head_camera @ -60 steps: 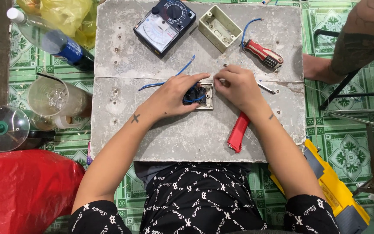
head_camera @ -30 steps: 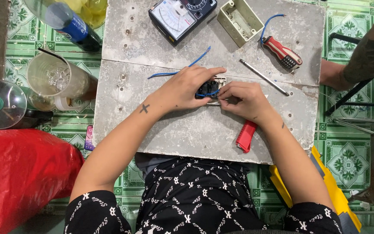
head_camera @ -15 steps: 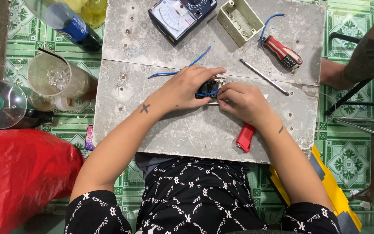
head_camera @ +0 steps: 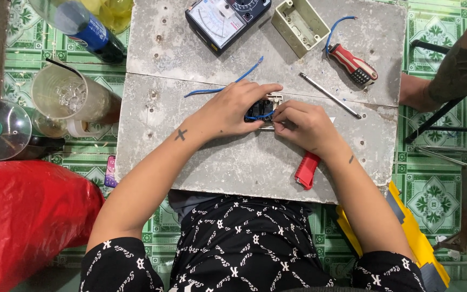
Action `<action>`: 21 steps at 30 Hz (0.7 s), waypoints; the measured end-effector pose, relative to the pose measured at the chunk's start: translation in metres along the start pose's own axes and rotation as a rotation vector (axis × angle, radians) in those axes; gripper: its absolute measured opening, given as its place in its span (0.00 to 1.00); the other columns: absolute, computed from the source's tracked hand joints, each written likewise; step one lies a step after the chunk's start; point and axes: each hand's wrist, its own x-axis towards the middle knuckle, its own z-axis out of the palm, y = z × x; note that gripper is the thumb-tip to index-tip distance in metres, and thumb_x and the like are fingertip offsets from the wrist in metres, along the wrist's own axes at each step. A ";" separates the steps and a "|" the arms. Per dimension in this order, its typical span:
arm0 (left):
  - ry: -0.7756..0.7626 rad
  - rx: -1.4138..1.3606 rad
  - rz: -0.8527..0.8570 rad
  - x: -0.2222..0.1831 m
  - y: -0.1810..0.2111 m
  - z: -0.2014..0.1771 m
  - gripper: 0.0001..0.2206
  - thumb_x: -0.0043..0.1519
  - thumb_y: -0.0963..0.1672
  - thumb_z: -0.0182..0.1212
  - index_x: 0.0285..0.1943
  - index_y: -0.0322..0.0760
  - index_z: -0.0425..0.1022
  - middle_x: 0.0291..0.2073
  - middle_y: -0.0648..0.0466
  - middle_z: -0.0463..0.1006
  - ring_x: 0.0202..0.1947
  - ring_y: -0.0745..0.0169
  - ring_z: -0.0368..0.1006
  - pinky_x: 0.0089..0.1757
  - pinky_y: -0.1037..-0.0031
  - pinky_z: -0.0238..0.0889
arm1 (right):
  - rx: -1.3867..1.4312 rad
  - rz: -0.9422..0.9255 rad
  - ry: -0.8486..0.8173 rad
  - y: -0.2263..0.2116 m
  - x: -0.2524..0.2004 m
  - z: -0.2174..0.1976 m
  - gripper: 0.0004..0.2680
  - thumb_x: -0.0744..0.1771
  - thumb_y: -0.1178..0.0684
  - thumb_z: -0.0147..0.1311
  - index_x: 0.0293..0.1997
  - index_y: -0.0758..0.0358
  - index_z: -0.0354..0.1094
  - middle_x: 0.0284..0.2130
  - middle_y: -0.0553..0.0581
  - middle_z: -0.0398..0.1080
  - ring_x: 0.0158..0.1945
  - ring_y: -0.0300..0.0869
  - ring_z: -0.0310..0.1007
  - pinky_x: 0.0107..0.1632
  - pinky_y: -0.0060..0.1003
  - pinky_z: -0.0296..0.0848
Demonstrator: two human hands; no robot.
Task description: Stripping wire insulation and connecting wires to an electrical component using a screwdriver and a utility knife.
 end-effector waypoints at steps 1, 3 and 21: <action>0.001 -0.001 -0.001 0.000 0.001 -0.001 0.38 0.50 0.45 0.73 0.73 0.48 0.62 0.45 0.54 0.80 0.51 0.46 0.75 0.49 0.56 0.69 | 0.000 0.000 -0.001 0.000 0.000 0.000 0.04 0.64 0.61 0.66 0.35 0.63 0.73 0.35 0.54 0.77 0.41 0.48 0.80 0.44 0.37 0.77; -0.003 -0.005 0.005 0.000 0.003 -0.004 0.38 0.50 0.45 0.73 0.73 0.47 0.62 0.45 0.54 0.80 0.51 0.45 0.75 0.48 0.55 0.70 | 0.019 -0.013 0.000 0.001 0.000 0.000 0.04 0.64 0.61 0.66 0.35 0.63 0.73 0.35 0.54 0.77 0.41 0.49 0.80 0.44 0.37 0.77; -0.007 -0.010 -0.012 0.001 0.000 0.000 0.38 0.50 0.45 0.73 0.72 0.48 0.62 0.45 0.54 0.79 0.51 0.45 0.74 0.49 0.54 0.69 | -0.047 -0.041 -0.064 0.005 -0.004 -0.001 0.03 0.64 0.58 0.66 0.34 0.63 0.75 0.38 0.54 0.77 0.45 0.48 0.80 0.48 0.38 0.77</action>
